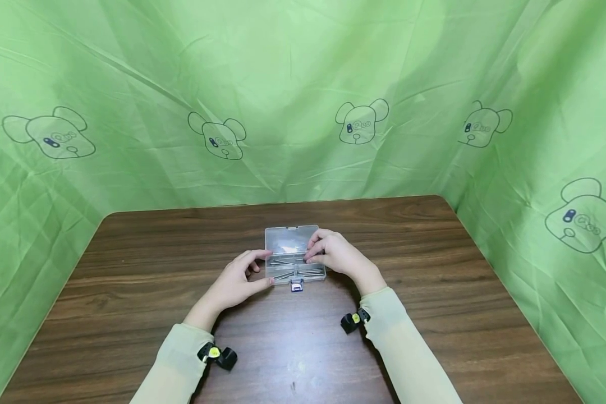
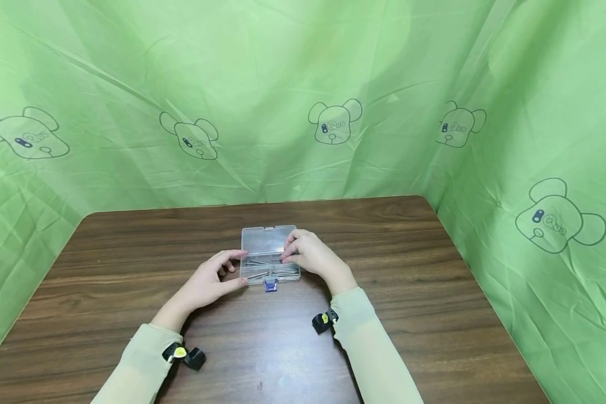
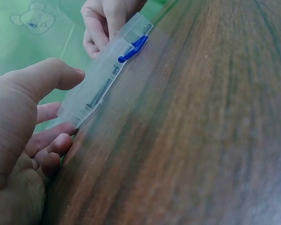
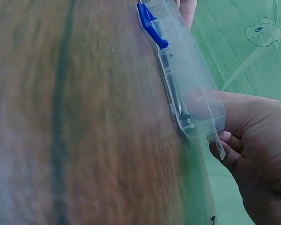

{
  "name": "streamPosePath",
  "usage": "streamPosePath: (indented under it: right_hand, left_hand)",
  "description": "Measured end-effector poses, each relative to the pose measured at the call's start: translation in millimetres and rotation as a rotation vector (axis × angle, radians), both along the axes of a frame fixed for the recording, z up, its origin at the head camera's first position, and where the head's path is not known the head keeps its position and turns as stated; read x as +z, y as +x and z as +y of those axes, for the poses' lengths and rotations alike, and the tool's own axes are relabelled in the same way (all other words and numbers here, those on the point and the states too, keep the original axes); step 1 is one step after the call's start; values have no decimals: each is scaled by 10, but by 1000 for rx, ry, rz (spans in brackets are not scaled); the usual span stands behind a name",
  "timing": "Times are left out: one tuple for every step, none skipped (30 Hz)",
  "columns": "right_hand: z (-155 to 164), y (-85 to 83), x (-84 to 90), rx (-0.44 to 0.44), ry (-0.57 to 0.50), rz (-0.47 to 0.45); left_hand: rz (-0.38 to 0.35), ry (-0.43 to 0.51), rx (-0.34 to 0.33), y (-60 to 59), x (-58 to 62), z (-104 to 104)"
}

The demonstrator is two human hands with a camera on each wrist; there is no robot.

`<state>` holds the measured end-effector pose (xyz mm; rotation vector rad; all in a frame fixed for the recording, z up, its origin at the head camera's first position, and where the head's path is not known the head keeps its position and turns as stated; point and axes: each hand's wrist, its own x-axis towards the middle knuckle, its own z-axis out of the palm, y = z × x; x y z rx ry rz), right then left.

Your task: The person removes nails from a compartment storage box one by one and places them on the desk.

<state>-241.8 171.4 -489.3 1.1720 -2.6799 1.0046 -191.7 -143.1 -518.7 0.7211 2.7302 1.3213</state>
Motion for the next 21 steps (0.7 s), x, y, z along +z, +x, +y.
streamPosePath:
  right_hand:
    - [1, -4, -3, 2, 1, -3]
    - [2, -7, -6, 3, 0, -8]
    - [1, -9, -9, 2, -1, -16]
    - [1, -10, -11, -1, -1, -23]
    - [0, -7, -8, -6, -2, -32]
    - [-2, -7, -7, -9, -3, -37]
    - [-3, -8, -8, -11, -3, -38]
    - [-6, -5, -5, -14, 0, -39]
    - [-10, -2, -2, -13, 6, -34]
    - [-14, -1, 1, -13, 16, -24]
    - [-17, 2, 6, -11, 27, -17]
    - [-21, 5, 13, -9, 39, -9]
    - [-25, 8, 20, -8, 51, -3]
    - [-29, 13, 30, -7, 61, 0]
    - [-33, 15, 38, -6, 70, 2]
    - [-37, 18, 47, -7, 76, -1]
    - [-40, 22, 56, -7, 82, -1]
    - [-44, 23, 63, -8, 85, -4]
    - [-48, 23, 69, -9, 89, -6]
    - [-50, 24, 74, -10, 93, -9]
    - [-52, 25, 77, -11, 98, -13]
  left_hand:
    - [2, 0, 0, -3, -3, 0]
    - [3, 0, -1, -6, -7, -1]
    - [4, 0, -2, -9, -10, -3]
    - [4, 1, -3, -12, -13, -5]
    - [4, 2, -3, -15, -16, -7]
    - [4, 3, -4, -19, -18, -9]
    - [4, 5, -5, -20, -19, -10]
    - [4, 6, -5, -21, -20, -11]
    - [3, 6, -5, -21, -20, -11]
    - [3, 7, -5, -22, -20, -12]
    - [4, 6, -6, -24, -22, -13]
    - [3, 5, -6, -25, -20, -12]
    - [2, 4, -6, -26, -18, -10]
    - [2, 3, -6, -26, -15, -9]
    - [2, 5, -8, -27, -13, -8]
    - [3, 6, -9, -28, -10, -7]
    - [3, 7, -10, -28, -8, -7]
    - [3, 8, -10, -27, -4, -6]
    - [3, 8, -10, -27, -3, -7]
    - [4, 8, -10, -27, -4, -9]
    - [4, 8, -10, -25, -4, -11]
